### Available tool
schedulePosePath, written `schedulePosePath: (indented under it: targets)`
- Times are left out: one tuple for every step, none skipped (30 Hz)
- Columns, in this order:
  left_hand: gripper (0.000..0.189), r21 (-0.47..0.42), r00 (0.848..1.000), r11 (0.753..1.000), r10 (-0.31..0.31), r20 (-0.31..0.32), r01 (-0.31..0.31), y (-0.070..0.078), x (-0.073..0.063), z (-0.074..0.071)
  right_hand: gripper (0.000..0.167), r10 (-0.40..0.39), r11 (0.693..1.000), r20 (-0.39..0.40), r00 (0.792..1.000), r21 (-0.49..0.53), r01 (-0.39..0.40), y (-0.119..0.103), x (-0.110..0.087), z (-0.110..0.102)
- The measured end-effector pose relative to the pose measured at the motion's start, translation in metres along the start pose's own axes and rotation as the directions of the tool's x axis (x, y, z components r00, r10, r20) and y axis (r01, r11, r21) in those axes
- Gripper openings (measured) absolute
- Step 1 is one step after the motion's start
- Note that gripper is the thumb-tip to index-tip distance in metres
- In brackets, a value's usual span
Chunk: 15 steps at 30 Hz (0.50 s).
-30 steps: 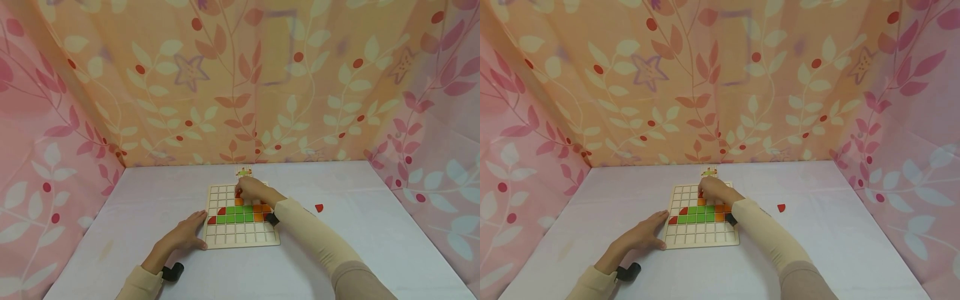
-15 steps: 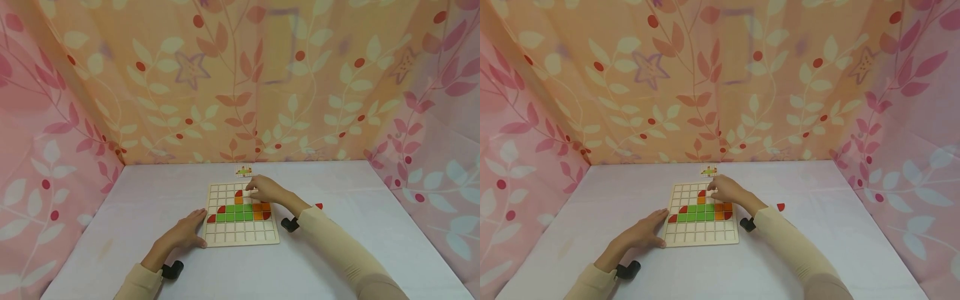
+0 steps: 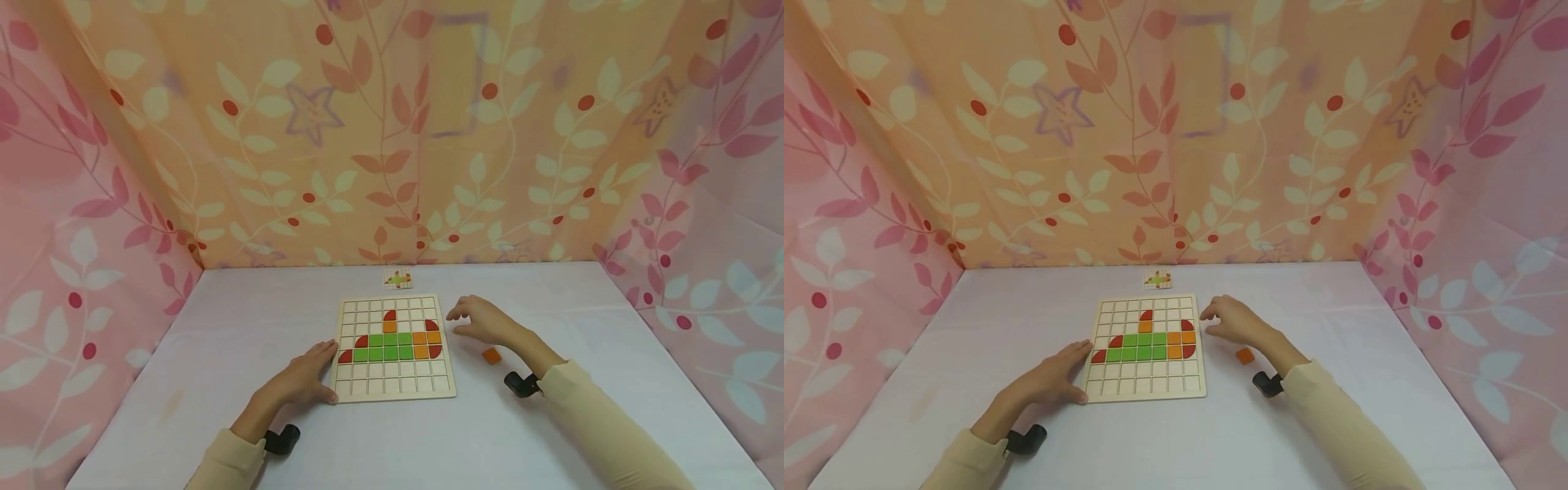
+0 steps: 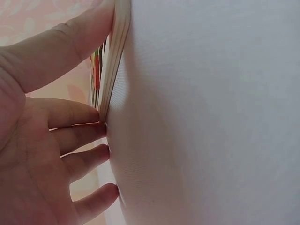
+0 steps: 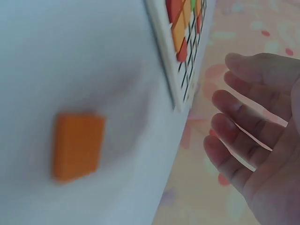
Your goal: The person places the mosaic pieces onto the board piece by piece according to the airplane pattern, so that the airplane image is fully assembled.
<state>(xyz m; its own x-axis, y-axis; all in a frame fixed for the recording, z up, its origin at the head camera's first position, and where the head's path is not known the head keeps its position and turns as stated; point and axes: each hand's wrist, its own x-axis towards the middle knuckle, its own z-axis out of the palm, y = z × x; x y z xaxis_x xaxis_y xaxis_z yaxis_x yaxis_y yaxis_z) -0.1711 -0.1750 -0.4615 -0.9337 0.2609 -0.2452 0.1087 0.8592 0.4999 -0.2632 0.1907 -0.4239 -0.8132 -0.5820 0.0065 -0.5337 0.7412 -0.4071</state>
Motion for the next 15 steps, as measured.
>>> schedulePosePath:
  targets:
    - [0.101, 0.001, 1.000, 1.000, 0.001, -0.001, -0.001, 0.000, 0.000, 0.000, 0.023, 0.012, 1.000, 0.003, 1.000, 0.002, -0.012, 0.003, -0.004, 0.000]
    - [0.100, 0.002, 1.000, 1.000, 0.002, -0.001, -0.002, 0.000, 0.000, 0.000, 0.023, 0.028, 1.000, 0.008, 1.000, 0.011, -0.028, 0.006, -0.008, 0.000]
    - [0.100, 0.004, 1.000, 1.000, 0.003, -0.003, -0.003, 0.000, 0.000, 0.000, 0.022, 0.045, 0.999, 0.014, 0.999, 0.019, -0.045, 0.008, -0.012, -0.001]
    - [0.100, 0.008, 1.000, 1.000, 0.003, -0.004, -0.003, 0.001, 0.000, 0.000, 0.022, 0.058, 0.998, 0.020, 0.998, 0.026, -0.059, 0.011, -0.016, 0.000]
    - [0.100, 0.010, 1.000, 1.000, 0.003, -0.005, -0.003, 0.001, 0.000, 0.000, 0.022, 0.067, 0.997, 0.026, 0.997, 0.029, -0.068, 0.013, -0.020, 0.000]
    - [0.100, 0.012, 1.000, 1.000, 0.002, -0.006, -0.002, 0.001, 0.000, 0.000, 0.021, 0.079, 0.996, 0.033, 0.996, 0.034, -0.080, 0.016, -0.023, 0.000]
    - [0.100, 0.014, 1.000, 1.000, 0.000, -0.006, 0.000, 0.001, 0.000, 0.000, 0.021, 0.088, 0.995, 0.040, 0.995, 0.043, -0.090, 0.018, -0.026, 0.000]
    - [0.100, 0.014, 1.000, 1.000, 0.000, -0.006, 0.000, 0.001, 0.000, 0.000, 0.021, 0.096, 0.994, 0.046, 0.994, 0.050, -0.099, 0.019, -0.029, 0.001]
    - [0.100, 0.015, 1.000, 1.000, -0.001, -0.006, 0.001, 0.001, 0.000, 0.000, 0.021, 0.109, 0.992, 0.054, 0.993, 0.056, -0.112, 0.021, -0.032, 0.001]
    - [0.100, 0.015, 1.000, 1.000, -0.004, -0.006, 0.004, 0.001, 0.000, 0.000, 0.020, 0.125, 0.990, 0.062, 0.990, 0.063, -0.129, 0.022, -0.035, 0.001]
    - [0.100, 0.014, 1.000, 1.000, -0.007, -0.006, 0.007, 0.002, 0.000, 0.000, 0.020, 0.141, 0.987, 0.072, 0.987, 0.071, -0.146, 0.024, -0.037, 0.002]
    - [0.100, 0.014, 1.000, 1.000, -0.009, -0.006, 0.009, 0.002, 0.000, 0.000, 0.020, 0.149, 0.985, 0.078, 0.986, 0.072, -0.155, 0.025, -0.040, 0.002]
    - [0.101, 0.014, 1.000, 1.000, -0.011, -0.005, 0.011, 0.002, -0.001, 0.000, 0.019, 0.154, 0.984, 0.080, 0.985, 0.073, -0.160, 0.026, -0.042, 0.003]
    - [0.101, 0.014, 1.000, 1.000, -0.011, -0.005, 0.011, 0.002, -0.001, 0.000, 0.019, 0.159, 0.984, 0.086, 0.983, 0.072, -0.166, 0.028, -0.045, 0.003]
    - [0.101, 0.014, 1.000, 1.000, -0.014, -0.004, 0.014, 0.002, -0.001, 0.000, 0.019, 0.161, 0.983, 0.088, 0.983, 0.071, -0.168, 0.029, -0.047, 0.004]
